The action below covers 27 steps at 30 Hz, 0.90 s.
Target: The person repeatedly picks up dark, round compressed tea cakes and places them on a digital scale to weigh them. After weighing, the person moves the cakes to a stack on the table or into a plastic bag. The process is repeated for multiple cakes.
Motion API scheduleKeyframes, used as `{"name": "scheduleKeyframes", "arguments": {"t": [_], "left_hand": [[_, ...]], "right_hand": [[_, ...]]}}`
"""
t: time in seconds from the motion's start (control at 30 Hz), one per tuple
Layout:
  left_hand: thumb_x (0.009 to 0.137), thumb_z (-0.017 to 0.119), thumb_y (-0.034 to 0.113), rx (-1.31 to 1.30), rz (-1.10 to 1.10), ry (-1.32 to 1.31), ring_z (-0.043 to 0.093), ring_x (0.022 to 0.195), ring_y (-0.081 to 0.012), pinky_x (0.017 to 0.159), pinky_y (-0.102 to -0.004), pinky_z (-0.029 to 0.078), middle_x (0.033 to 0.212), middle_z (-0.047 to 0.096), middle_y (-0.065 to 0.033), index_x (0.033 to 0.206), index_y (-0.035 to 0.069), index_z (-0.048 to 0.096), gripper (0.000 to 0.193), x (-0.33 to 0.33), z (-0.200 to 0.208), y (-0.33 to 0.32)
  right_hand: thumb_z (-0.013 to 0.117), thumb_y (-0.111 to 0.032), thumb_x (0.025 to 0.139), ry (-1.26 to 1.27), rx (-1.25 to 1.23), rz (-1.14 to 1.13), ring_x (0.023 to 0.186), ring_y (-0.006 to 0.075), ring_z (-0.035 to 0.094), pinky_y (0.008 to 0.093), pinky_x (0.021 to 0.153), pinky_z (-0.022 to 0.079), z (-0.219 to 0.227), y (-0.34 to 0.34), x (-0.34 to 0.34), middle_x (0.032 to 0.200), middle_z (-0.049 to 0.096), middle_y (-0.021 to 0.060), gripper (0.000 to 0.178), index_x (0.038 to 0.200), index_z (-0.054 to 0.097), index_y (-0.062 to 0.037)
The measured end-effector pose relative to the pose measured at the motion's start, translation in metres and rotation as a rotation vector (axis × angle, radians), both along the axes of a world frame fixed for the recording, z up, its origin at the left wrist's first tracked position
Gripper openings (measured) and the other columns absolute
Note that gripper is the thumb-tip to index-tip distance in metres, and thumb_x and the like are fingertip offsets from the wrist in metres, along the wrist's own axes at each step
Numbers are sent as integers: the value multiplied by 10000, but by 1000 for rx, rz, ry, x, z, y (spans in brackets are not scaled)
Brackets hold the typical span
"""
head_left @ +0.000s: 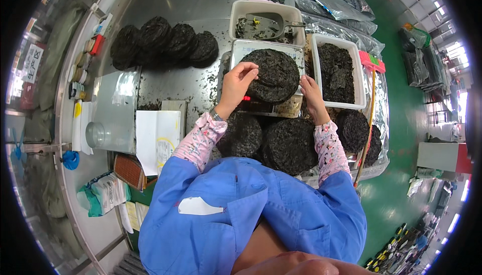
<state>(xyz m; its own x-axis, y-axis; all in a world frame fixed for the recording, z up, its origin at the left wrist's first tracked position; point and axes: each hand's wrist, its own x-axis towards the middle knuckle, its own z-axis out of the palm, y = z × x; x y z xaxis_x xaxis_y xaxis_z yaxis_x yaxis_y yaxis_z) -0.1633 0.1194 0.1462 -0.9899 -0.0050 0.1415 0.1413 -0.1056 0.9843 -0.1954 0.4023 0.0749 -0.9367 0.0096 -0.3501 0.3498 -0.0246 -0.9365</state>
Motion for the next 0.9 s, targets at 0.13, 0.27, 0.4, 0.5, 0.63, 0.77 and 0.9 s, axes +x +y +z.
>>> {"name": "scheduleKeyframes", "arguments": {"t": [0.13,0.27,0.4,0.5,0.63,0.77,0.9], "left_hand": [[937,628,94,-22,154,38,641,817,-104,753,-243,520,902,668,-33,1038,-16,648,151,-22,-10,-17],[932,643,206,-44,50,118,644,1058,-214,928,-324,497,1152,655,-164,1204,-53,591,379,-115,9,-17],[880,628,513,-763,136,122,261,1434,-315,1167,-402,211,1543,249,-241,1453,-54,330,859,-176,-16,-22],[882,566,603,-585,-77,-169,147,1465,-386,1185,-428,161,1579,145,-260,1473,-17,320,891,-144,-72,-38],[860,551,689,-302,-87,-411,167,1469,-317,1174,-374,171,1573,168,-247,1499,-61,222,1038,-64,-98,-32],[802,639,683,-160,-79,-548,163,1463,-308,1169,-408,190,1573,145,-227,1523,-49,83,1169,-63,-108,-37],[760,742,607,-161,-34,-429,179,1452,-338,1162,-415,213,1549,152,-238,1517,-60,66,1214,-63,-86,-55]], "right_hand": [[545,-386,997,-62,-61,-93,798,63,431,235,741,377,2,-10,2,938,530,-44,459,1256,562,-7],[539,-412,995,-72,-83,-101,706,39,376,234,645,339,-13,-13,-8,813,440,-75,406,1166,585,-47],[533,-459,989,-33,-175,-81,620,31,326,233,550,273,-32,-10,-16,715,366,-91,379,1012,584,-84],[500,-466,1001,-86,-235,-84,720,50,460,248,621,383,-39,-2,-11,830,493,-65,432,1168,579,-75],[499,-428,1008,-45,-391,-32,1339,186,402,313,1103,320,-6,-51,-3,1504,384,61,648,1475,346,-5],[605,-347,964,-93,-493,-96,1171,190,554,317,965,470,-31,-72,-20,1342,539,86,564,1369,451,13],[720,-221,880,-75,-516,23,1065,198,616,337,902,519,4,-84,-25,1207,615,94,551,1331,475,-21]]}}
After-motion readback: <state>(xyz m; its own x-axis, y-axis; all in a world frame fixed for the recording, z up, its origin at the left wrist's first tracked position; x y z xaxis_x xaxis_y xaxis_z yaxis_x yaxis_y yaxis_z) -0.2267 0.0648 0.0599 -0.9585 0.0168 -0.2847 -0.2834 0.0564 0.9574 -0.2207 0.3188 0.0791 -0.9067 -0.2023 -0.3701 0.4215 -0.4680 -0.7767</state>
